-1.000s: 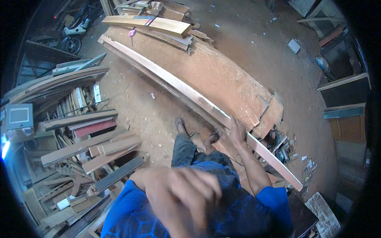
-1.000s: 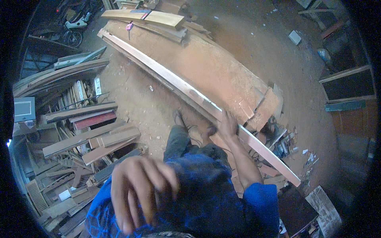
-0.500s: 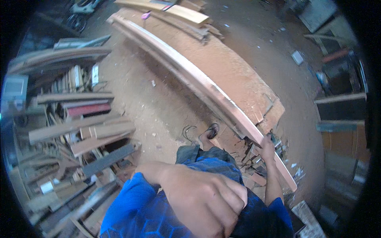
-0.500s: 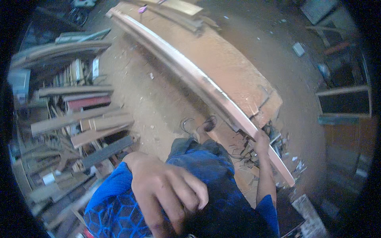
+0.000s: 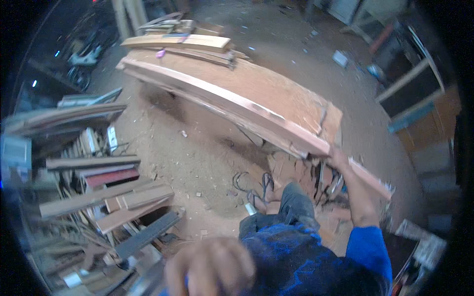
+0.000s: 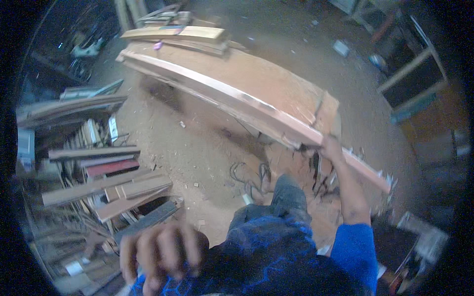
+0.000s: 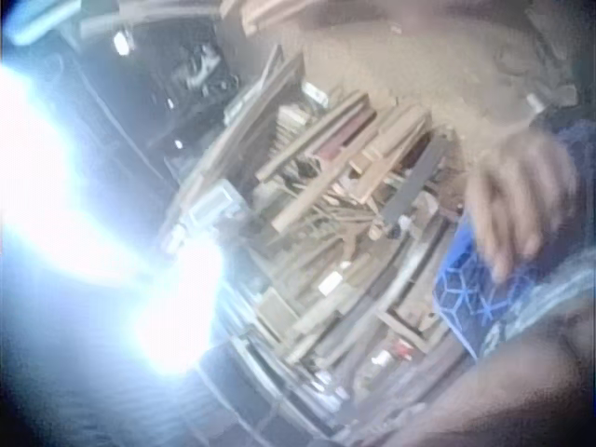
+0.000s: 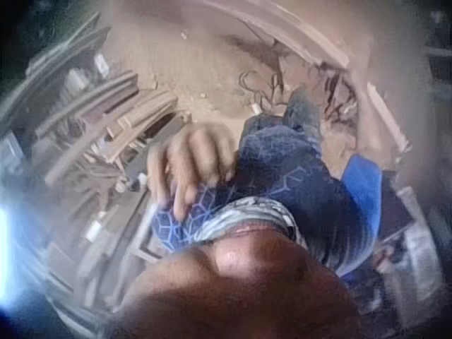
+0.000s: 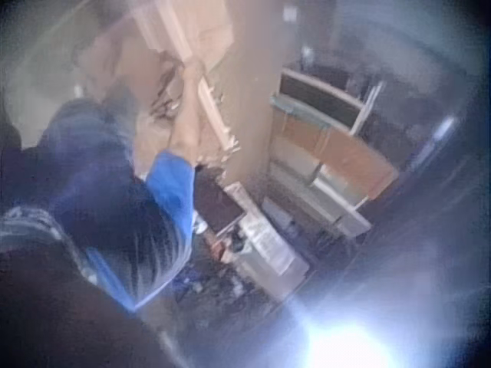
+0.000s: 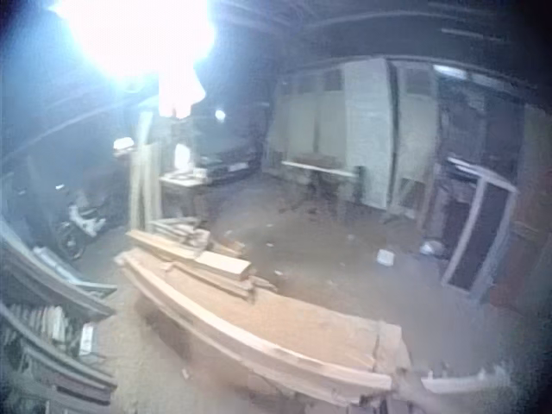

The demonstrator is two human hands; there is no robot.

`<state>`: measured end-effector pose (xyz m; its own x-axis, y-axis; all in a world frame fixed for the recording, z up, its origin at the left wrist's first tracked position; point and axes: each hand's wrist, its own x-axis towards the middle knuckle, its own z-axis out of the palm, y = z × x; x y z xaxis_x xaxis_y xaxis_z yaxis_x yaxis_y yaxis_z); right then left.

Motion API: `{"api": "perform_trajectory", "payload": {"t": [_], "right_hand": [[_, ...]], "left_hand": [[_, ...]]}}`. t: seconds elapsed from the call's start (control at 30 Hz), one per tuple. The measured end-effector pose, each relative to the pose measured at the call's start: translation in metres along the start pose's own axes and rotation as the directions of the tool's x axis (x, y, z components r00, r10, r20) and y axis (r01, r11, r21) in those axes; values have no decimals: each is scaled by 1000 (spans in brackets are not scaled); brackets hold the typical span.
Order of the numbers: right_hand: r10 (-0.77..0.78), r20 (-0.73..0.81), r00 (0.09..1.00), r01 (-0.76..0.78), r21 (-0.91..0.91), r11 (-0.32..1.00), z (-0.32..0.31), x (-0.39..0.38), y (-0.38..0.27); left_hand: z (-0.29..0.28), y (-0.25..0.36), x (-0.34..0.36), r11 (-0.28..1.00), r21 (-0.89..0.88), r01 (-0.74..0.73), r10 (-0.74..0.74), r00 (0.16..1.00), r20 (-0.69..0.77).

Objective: The person positions a long wooden plank on a workbench and uses a handheld circular saw to cut it. They make several cuts along the length of the plank, adjusting the wood's position between cuts. The person handles the plank and the saw throughout the process in a cluttered workshop.

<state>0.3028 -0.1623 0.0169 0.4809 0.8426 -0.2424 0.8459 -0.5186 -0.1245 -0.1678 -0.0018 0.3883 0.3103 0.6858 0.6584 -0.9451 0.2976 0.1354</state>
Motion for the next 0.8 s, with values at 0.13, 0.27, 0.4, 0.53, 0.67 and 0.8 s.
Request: {"api": "perform_trajectory", "payload": {"t": [0.13,0.27,0.4,0.53,0.67,0.8], "right_hand": [[79,29,996,-80,35,996,-27,44,-22],[117,60,991,-112,-84,990,-34,37,-44],[185,111,977,-185,-8,983,-40,8,-40],[119,40,992,-124,153,980,-6,14,7],[26,-3,1000,-26,52,998,-17,12,-14],[-24,16,1000,23,89,996,-39,3,-10]], "left_hand": [[-22,25,19,992,106,-65,-10,809,588],[-15,37,12,995,100,32,-78,862,501],[-16,49,14,991,-51,-125,135,926,353],[14,43,-33,991,128,-24,19,999,41],[-21,-28,-51,908,252,336,-410,841,354],[-10,-84,-79,912,315,263,-355,891,282]]}}
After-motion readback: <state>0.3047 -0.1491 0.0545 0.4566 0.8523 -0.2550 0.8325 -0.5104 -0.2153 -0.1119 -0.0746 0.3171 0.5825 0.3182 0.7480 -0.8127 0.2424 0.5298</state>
